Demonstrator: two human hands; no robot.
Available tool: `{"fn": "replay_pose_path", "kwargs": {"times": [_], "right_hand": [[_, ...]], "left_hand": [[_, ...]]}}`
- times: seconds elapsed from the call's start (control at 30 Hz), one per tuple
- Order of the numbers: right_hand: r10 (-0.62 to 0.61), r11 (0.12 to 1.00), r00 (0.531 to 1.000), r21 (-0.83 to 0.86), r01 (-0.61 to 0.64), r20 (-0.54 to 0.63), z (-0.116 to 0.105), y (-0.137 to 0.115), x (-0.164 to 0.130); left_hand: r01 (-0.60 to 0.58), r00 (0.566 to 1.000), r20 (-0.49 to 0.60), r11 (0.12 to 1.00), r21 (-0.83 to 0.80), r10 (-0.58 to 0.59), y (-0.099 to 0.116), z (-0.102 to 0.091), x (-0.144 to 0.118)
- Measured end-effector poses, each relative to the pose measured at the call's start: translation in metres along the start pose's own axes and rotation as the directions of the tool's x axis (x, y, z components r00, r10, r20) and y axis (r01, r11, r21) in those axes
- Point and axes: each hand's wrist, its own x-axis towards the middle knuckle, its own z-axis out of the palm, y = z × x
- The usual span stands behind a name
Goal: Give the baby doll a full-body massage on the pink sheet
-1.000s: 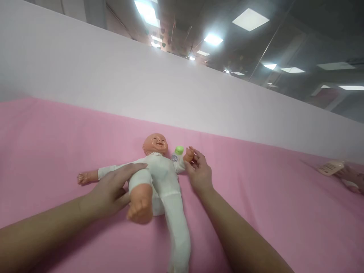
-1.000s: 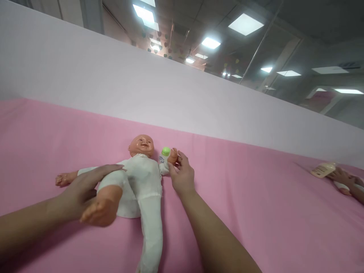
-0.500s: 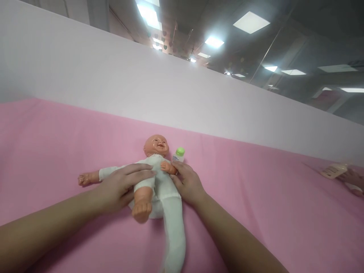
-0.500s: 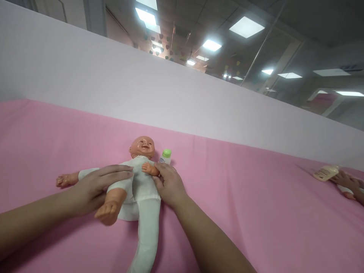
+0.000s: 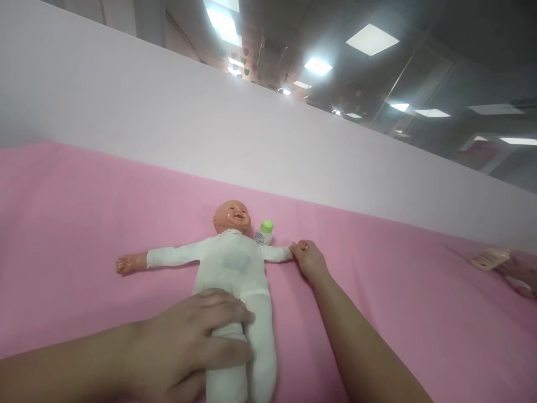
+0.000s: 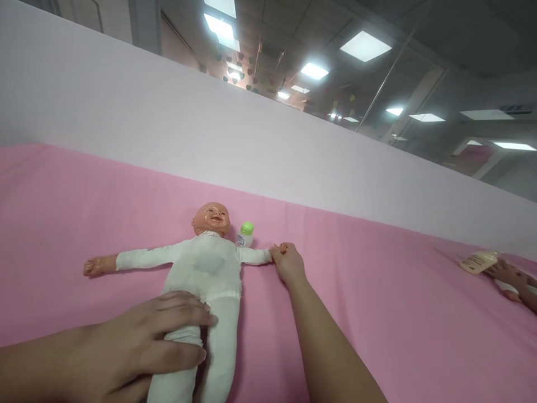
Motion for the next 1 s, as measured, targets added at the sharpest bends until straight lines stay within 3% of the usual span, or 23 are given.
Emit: {"fn": "replay_pose_path", "kwargs": {"times": [0.17,0.3,0.4,0.5,0.57,0.77,0.87,1.0], "right_hand": [[0.035,0.995,0.999,-0.091,-0.033,0.017,-0.004,-0.002,-0.001],[0.033,0.988,0.999,0.148,-0.035,0.015,0.003,-0.012,-0.009],[-0.100,0.945,0.994,0.310,0.109,-0.045,0.012,-0.026,-0.022],[-0.275,0.909,0.960,0.315,0.275,-0.043,0.021,-0.041,-0.041],[-0.380,0.895,0.925,0.262,0.362,0.020,0.026,-0.050,-0.053],[-0.610,0.769,0.742,-0.017,0.639,0.280,0.041,-0.056,-0.070],[-0.613,0.740,0.707,-0.059,0.670,0.352,0.044,-0.054,-0.066],[-0.604,0.726,0.679,-0.063,0.685,0.417,0.040,-0.056,-0.064]], "left_hand": [[0.012,0.992,-0.127,1.000,0.012,-0.010,-0.009,0.006,-0.010],[0.184,0.931,-0.328,0.982,0.039,-0.161,-0.030,0.012,-0.024],[0.379,0.852,-0.390,0.925,-0.003,-0.350,-0.049,0.012,-0.029],[0.544,0.776,-0.354,0.838,-0.044,-0.522,-0.063,0.009,-0.029],[0.589,0.751,-0.328,0.806,-0.057,-0.572,-0.069,0.007,-0.027],[0.571,0.782,-0.276,0.820,-0.038,-0.558,-0.072,0.006,-0.024],[0.539,0.810,-0.269,0.842,-0.007,-0.521,-0.072,0.009,-0.024],[0.550,0.807,-0.260,0.835,0.005,-0.530,-0.073,0.012,-0.025]]}}
